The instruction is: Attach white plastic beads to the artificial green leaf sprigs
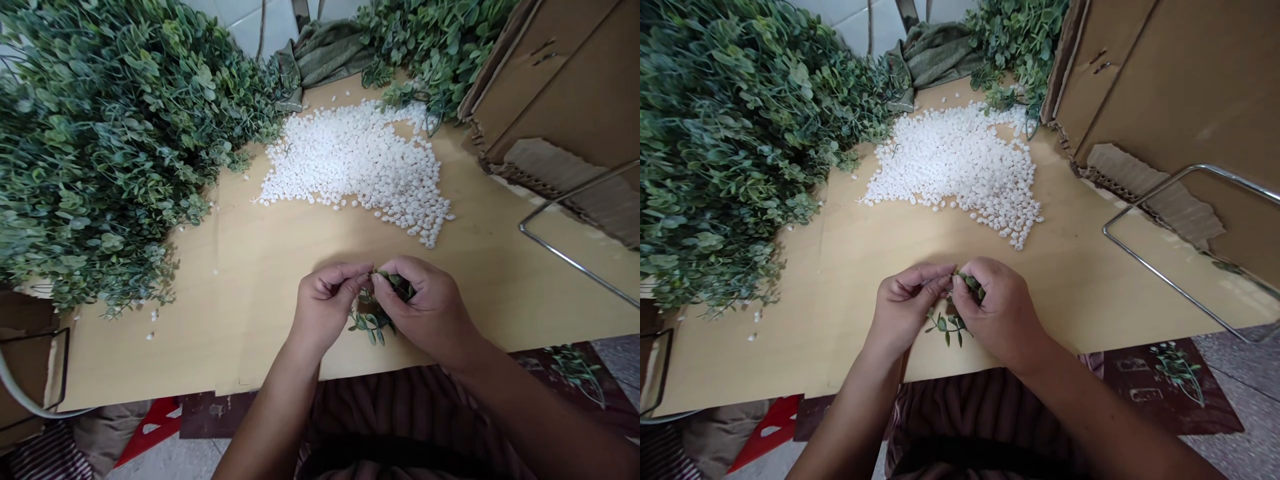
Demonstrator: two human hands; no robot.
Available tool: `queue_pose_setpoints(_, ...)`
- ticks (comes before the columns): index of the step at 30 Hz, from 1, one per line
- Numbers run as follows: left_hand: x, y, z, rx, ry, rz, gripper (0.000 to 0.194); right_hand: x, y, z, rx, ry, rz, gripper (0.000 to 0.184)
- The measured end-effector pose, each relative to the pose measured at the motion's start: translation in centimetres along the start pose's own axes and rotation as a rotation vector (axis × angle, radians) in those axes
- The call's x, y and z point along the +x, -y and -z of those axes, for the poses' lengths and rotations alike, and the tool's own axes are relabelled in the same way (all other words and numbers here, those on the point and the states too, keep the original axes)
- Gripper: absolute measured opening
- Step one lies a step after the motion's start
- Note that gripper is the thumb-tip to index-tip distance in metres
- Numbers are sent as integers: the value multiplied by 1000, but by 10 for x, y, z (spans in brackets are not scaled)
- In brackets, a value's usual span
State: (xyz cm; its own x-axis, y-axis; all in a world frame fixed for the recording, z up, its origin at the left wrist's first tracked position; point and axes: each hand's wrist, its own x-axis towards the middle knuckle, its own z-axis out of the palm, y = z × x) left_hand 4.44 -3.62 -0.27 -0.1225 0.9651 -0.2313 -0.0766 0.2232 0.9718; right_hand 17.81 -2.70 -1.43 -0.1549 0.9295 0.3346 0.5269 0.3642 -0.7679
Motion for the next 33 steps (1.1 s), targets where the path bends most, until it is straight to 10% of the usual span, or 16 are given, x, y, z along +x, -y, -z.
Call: queue_pose_setpoints(33, 5, -2, -3, -31, -45, 82, 5, 0, 0, 4, 91, 46, -50, 16)
